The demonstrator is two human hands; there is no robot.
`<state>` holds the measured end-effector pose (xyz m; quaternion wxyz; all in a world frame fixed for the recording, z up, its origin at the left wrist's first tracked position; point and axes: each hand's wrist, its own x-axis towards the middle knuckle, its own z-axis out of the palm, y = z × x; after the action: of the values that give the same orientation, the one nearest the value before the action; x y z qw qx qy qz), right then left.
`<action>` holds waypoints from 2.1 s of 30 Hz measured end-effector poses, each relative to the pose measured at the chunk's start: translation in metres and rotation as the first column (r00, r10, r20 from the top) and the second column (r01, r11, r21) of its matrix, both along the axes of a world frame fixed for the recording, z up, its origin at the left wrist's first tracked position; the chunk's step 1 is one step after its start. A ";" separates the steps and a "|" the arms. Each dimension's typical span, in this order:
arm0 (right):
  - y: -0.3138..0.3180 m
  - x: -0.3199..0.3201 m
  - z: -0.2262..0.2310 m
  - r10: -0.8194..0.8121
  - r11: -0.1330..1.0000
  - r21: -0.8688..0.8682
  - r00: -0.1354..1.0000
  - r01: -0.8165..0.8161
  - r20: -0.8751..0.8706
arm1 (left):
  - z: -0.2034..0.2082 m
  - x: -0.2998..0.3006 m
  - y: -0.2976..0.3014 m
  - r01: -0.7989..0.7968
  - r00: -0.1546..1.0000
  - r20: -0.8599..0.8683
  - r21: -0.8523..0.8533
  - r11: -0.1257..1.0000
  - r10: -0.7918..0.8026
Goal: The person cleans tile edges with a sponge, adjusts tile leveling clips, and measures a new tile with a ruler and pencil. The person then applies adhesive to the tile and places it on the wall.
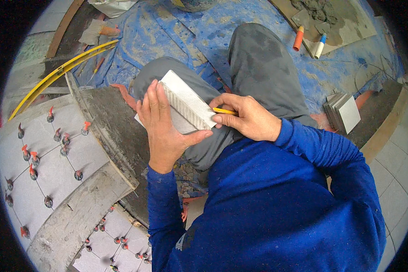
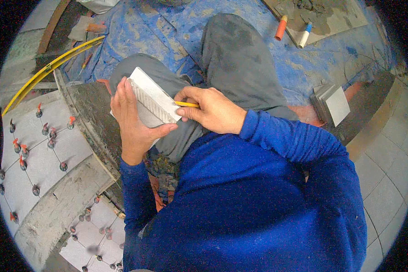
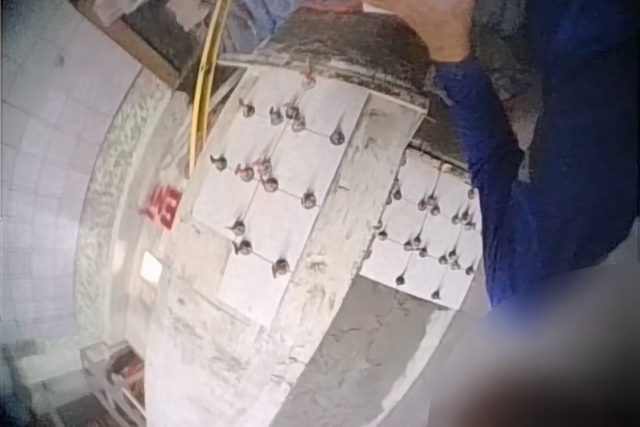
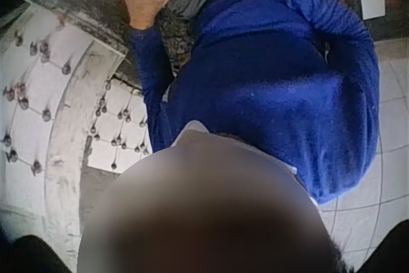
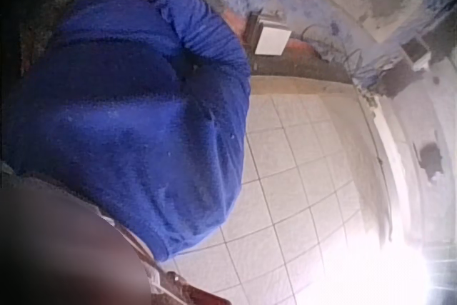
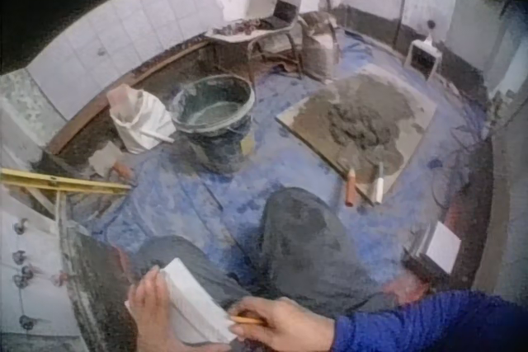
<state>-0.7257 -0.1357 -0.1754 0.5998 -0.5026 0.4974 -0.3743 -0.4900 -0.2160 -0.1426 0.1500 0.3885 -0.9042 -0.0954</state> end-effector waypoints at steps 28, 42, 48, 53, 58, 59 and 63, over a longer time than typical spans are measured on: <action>-0.008 -0.012 0.004 -0.338 0.911 -0.331 0.907 0.248 -0.252 | -0.002 -0.004 0.001 -0.026 1.000 0.003 -0.016 1.000 0.026; -0.010 -0.006 0.000 -0.374 0.915 -0.210 0.921 0.346 -0.113 | -0.005 -0.002 0.001 -0.021 1.000 -0.006 -0.023 1.000 0.021; -0.010 -0.006 0.003 -0.368 0.918 -0.203 0.923 0.342 -0.110 | -0.005 -0.003 0.002 -0.026 1.000 0.003 -0.027 0.999 0.026; -0.009 -0.007 0.009 -0.323 0.935 -0.183 0.943 0.305 -0.079 | -0.005 -0.003 0.001 -0.016 1.000 -0.002 -0.044 0.999 0.015; -0.013 0.001 0.008 -0.371 0.899 -0.255 0.929 0.356 -0.012 | -0.006 -0.003 0.000 -0.003 1.000 -0.024 -0.050 0.999 0.001; -0.014 0.002 0.008 -0.385 0.888 -0.269 0.923 0.372 0.006 | -0.006 -0.003 0.000 -0.004 1.000 -0.019 -0.049 0.999 0.003; -0.014 0.003 0.008 -0.372 0.895 -0.267 0.928 0.358 0.001 | -0.005 -0.003 0.000 -0.003 1.000 -0.026 -0.037 0.999 0.002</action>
<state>-0.7228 -0.1495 -0.1674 0.4347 -0.4844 0.5436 -0.5301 -0.4927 -0.2160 -0.1476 0.1689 0.3857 -0.9032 -0.0836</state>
